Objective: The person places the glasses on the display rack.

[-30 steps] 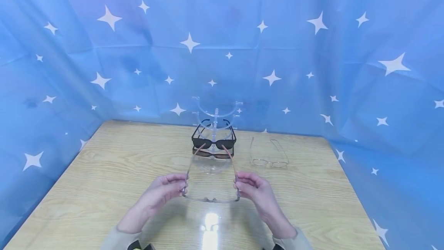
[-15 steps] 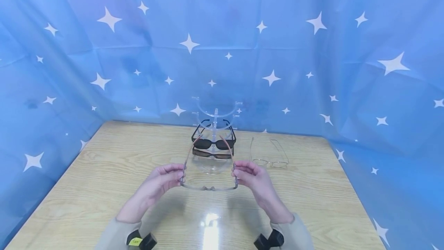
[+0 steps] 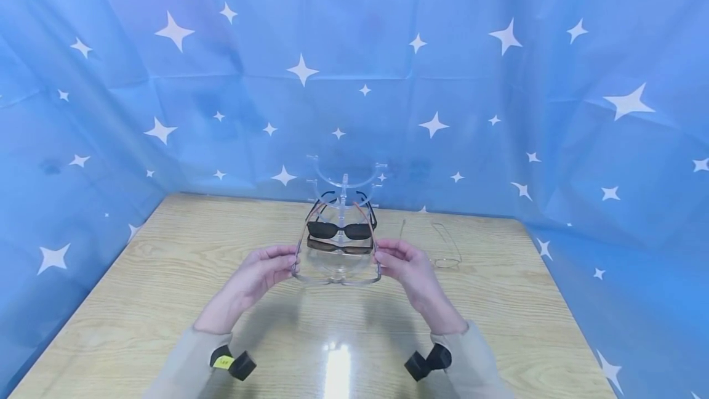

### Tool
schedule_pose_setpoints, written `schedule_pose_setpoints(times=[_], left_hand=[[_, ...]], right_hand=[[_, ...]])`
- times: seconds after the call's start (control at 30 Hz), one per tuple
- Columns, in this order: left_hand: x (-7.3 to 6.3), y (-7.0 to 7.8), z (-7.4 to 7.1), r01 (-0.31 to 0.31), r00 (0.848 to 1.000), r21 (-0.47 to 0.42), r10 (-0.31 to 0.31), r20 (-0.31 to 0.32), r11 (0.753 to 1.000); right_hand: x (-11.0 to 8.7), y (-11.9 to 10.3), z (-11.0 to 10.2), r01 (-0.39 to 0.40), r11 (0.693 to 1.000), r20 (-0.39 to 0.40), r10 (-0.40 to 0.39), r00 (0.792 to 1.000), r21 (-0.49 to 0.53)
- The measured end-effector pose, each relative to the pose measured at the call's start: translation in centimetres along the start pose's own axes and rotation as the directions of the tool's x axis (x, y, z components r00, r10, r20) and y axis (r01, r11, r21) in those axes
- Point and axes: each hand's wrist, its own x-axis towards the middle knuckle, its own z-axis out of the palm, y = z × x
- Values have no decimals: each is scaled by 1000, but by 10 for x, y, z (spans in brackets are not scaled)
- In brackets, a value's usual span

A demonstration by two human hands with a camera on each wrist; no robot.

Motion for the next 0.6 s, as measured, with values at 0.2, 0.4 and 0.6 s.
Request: schedule_pose_setpoints(times=[0.2,0.4,0.6], left_hand=[[8,3,0,22,999,-39,-23,-26,999],[18,8,0,33,999,-70,-36,-41,997],[30,10,-3,38,999,-72,-41,-36,997]], right_hand=[[8,-3,0,-10,999,-11,11,1000,48],[18,-7,0,-3,995,0,3,1000,96],[32,-11,-2,-18,989,1,18,1000,145]])
